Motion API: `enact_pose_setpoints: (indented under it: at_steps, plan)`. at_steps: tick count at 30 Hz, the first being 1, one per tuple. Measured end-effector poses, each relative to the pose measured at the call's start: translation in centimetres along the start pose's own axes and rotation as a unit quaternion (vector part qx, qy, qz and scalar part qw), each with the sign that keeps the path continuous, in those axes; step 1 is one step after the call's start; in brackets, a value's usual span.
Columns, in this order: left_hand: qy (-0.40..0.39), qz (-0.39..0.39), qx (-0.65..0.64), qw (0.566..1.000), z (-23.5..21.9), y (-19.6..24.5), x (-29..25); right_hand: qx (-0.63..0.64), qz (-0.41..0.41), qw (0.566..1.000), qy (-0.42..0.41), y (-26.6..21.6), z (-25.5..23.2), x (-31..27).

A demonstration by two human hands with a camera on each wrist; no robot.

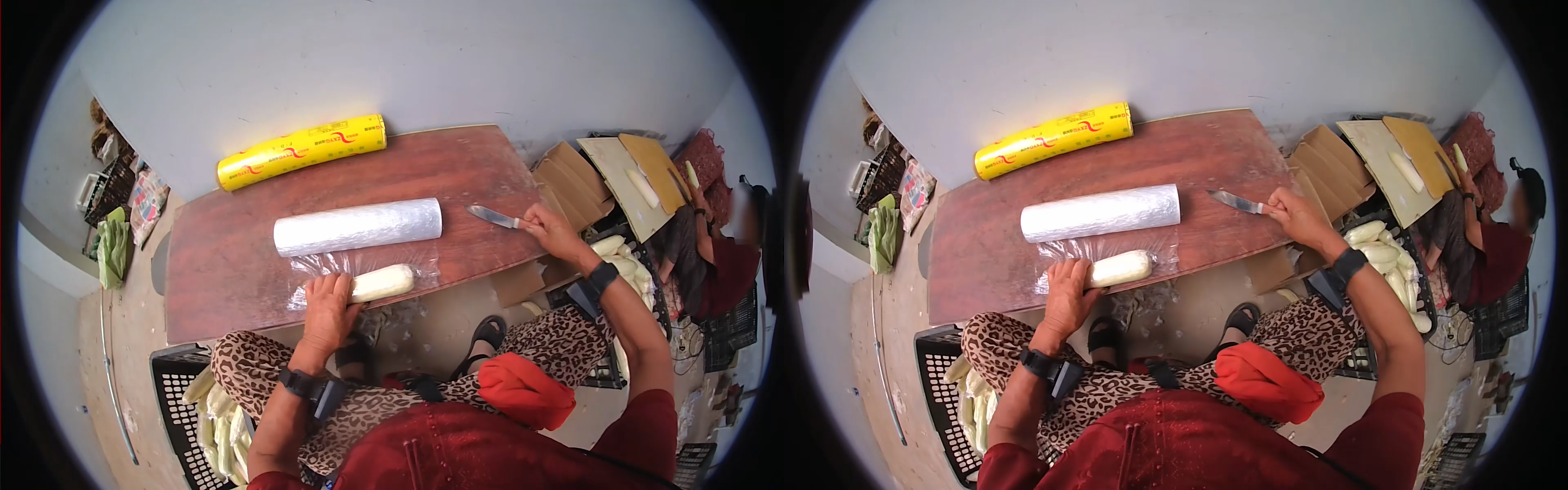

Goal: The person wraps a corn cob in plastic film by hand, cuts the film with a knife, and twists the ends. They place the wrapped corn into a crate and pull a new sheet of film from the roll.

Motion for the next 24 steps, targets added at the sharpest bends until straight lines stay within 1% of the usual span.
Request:
enact_pose_setpoints:
  at_steps: [4, 7, 9, 10, 11, 12, 14, 16, 17, 18, 22, 24]
  plan:
    - [-0.001, 0.005, -0.002, 1.0, 0.0, -0.2, -0.2, 0.028, 0.008, 0.999, 0.032, 1.4, 3.1, 1.6]
    - [-0.008, -0.001, -0.007, 1.0, 0.1, -0.2, -0.1, -0.034, 0.047, 0.998, -0.03, 1.7, 4.7, 1.5]
    - [-0.015, -0.005, 0.0, 1.0, 0.2, -0.3, 0.0, -0.141, -0.007, 0.99, 0.017, 0.9, 5.0, 1.6]
    - [-0.016, -0.005, 0.0, 1.0, 0.2, -0.3, 0.0, -0.193, -0.034, 0.98, 0.041, -1.3, 4.6, 1.5]
    - [-0.017, -0.006, 0.0, 1.0, 0.2, -0.2, 0.1, -0.181, -0.101, 0.977, 0.048, -4.1, 4.7, 0.9]
    - [-0.019, -0.006, 0.001, 1.0, 0.2, -0.2, 0.1, -0.167, -0.168, 0.97, 0.056, -9.7, 4.2, 0.3]
    - [-0.019, -0.008, 0.003, 1.0, 0.2, -0.2, 0.2, -0.114, -0.323, 0.937, 0.063, -15.7, 5.8, -0.9]
    - [-0.003, -0.004, 0.003, 1.0, 0.0, -0.1, 0.3, -0.119, -0.351, 0.929, 0.005, -20.4, 7.8, -2.1]
    - [0.013, -0.001, 0.002, 1.0, -0.2, 0.0, 0.2, -0.114, -0.352, 0.929, -0.006, -21.3, 9.0, -2.1]
    - [0.029, 0.001, 0.001, 1.0, -0.4, 0.1, 0.2, -0.109, -0.354, 0.929, -0.017, -21.7, 10.5, -2.0]
    - [-0.009, -0.025, -0.024, 0.999, -0.2, -0.5, 0.4, -0.135, -0.333, 0.931, -0.068, -21.2, 14.6, -0.4]
    - [-0.036, -0.036, -0.031, 0.998, 0.0, -0.8, 0.6, -0.137, -0.332, 0.929, -0.089, -20.7, 15.3, 0.1]
Point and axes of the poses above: each hand's wrist, its own x-axis towards the middle knuckle, its own z-axis out of the palm, y = z × x, the point moved 8 cm from there along x, towards the middle knuckle, and after that the axes turned 8 degrees about -x, right-handed, at the moved point
